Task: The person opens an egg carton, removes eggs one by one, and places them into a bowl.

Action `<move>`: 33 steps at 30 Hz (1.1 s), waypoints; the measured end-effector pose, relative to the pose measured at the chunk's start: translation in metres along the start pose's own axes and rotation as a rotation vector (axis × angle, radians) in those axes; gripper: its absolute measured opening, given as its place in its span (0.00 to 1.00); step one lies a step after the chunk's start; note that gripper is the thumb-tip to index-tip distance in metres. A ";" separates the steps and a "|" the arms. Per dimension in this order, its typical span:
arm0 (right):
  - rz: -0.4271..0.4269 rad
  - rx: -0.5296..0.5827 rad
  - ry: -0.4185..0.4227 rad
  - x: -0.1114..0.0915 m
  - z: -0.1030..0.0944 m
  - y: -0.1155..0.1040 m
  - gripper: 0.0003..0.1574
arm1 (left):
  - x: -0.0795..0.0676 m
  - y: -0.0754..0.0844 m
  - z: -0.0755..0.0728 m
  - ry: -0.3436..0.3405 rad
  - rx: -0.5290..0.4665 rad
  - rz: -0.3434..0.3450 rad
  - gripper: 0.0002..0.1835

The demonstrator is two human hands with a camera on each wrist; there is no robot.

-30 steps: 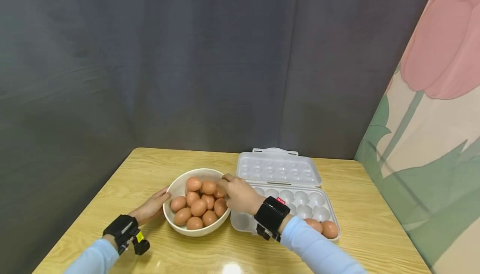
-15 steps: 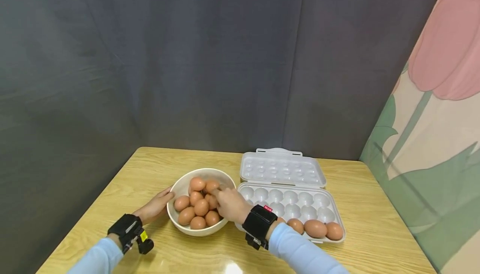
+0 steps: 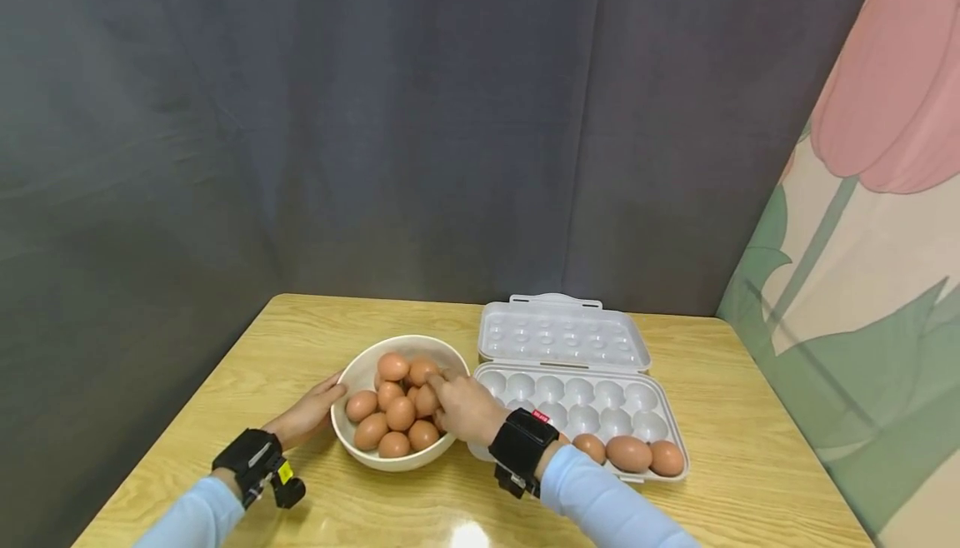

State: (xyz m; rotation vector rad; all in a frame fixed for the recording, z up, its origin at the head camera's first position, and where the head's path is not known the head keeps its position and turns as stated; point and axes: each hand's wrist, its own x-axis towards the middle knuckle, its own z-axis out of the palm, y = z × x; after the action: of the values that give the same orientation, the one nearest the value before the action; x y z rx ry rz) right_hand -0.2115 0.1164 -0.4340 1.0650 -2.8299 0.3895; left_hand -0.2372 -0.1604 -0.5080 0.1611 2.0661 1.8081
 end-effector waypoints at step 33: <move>0.211 -0.054 -0.124 -0.035 -0.037 0.038 0.38 | 0.001 -0.001 -0.013 -0.015 -0.005 -0.006 0.28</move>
State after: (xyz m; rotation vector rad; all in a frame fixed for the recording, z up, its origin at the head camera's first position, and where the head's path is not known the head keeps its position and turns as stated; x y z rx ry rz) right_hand -0.2101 0.1759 -0.4120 0.8099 -3.0548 0.2696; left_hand -0.2428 -0.1721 -0.5080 0.1658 2.0496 1.8033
